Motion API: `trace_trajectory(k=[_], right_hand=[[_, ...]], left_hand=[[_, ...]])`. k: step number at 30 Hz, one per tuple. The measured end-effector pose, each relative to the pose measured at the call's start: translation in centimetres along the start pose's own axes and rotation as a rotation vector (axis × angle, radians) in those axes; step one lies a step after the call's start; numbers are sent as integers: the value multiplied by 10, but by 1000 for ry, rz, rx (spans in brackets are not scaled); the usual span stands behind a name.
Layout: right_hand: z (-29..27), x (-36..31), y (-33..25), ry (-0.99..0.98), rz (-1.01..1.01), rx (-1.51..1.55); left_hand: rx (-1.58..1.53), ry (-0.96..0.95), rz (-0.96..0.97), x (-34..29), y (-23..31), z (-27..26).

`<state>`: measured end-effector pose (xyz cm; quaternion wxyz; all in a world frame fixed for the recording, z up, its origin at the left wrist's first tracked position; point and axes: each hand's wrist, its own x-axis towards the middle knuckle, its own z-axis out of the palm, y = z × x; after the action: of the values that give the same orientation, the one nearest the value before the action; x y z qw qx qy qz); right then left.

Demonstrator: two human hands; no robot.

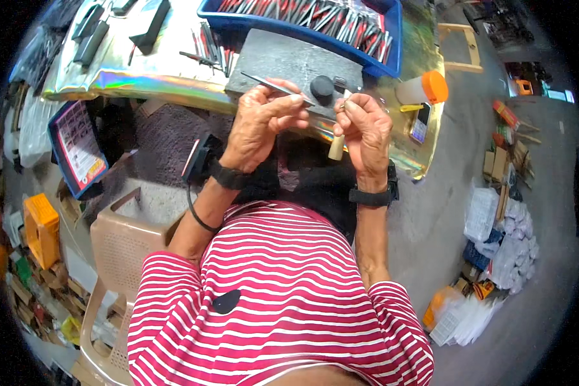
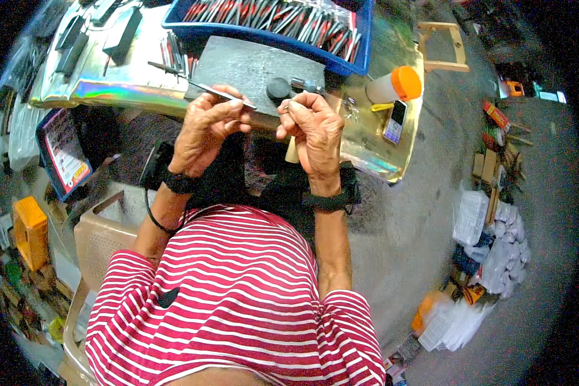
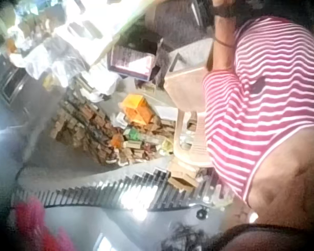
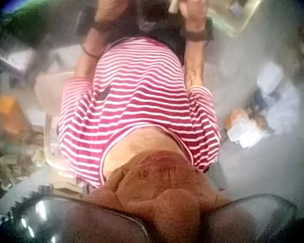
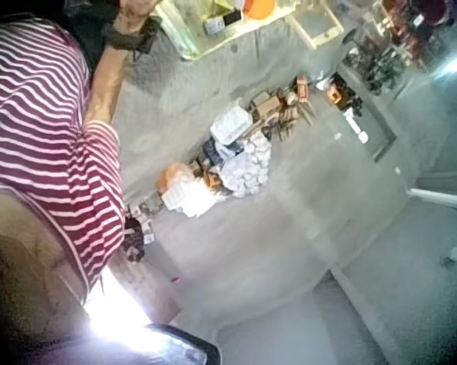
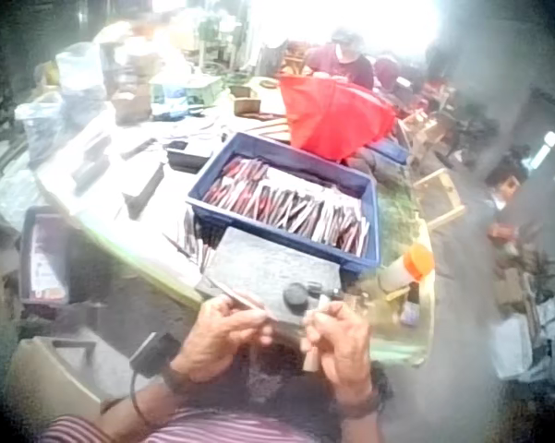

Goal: The person hammers a thin metal rod into a small black circular base on a workbench.

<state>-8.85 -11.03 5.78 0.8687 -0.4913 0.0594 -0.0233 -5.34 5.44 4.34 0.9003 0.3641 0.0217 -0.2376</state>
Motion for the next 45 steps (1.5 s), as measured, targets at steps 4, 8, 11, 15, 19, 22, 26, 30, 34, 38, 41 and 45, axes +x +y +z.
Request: trace_trajectory(k=[4,8,11,15,19,22,26,30,34,38,41,45], right_hand=[[21,-3,10,-1,-13,-78],[30,-5,17,10,-20,-71],[35,-6,18,29,-20,-89],[30,-6,19,14,-25,-117],[31,-8,18,39,-17,-234],[32,-8,20,48,-29,-198],[28,-8,19,39,0,-130],[27,-9,18,32,30,-97],[27,-10,17,29,25,-134],[27,-10,15,25,34,-163],[26,-10,12,8,40,-243],[24,-9,8,-25,84,-458]], left_hand=[[-109,-11,-43,0,-2,-1],[-238,-55,-96,1,-7,-8],[-291,-65,-126,1,-9,-11],[-285,-43,-121,2,-12,-15],[-268,-64,-120,3,-13,-16],[-272,-77,-131,3,-15,-16],[-330,-113,-151,1,-13,-14],[-361,-99,-182,1,-15,-15],[-356,-110,-189,2,-17,-16],[-317,-116,-171,0,-15,-13],[-274,-132,-163,1,-13,-16],[-47,-164,-113,1,-5,-17]])
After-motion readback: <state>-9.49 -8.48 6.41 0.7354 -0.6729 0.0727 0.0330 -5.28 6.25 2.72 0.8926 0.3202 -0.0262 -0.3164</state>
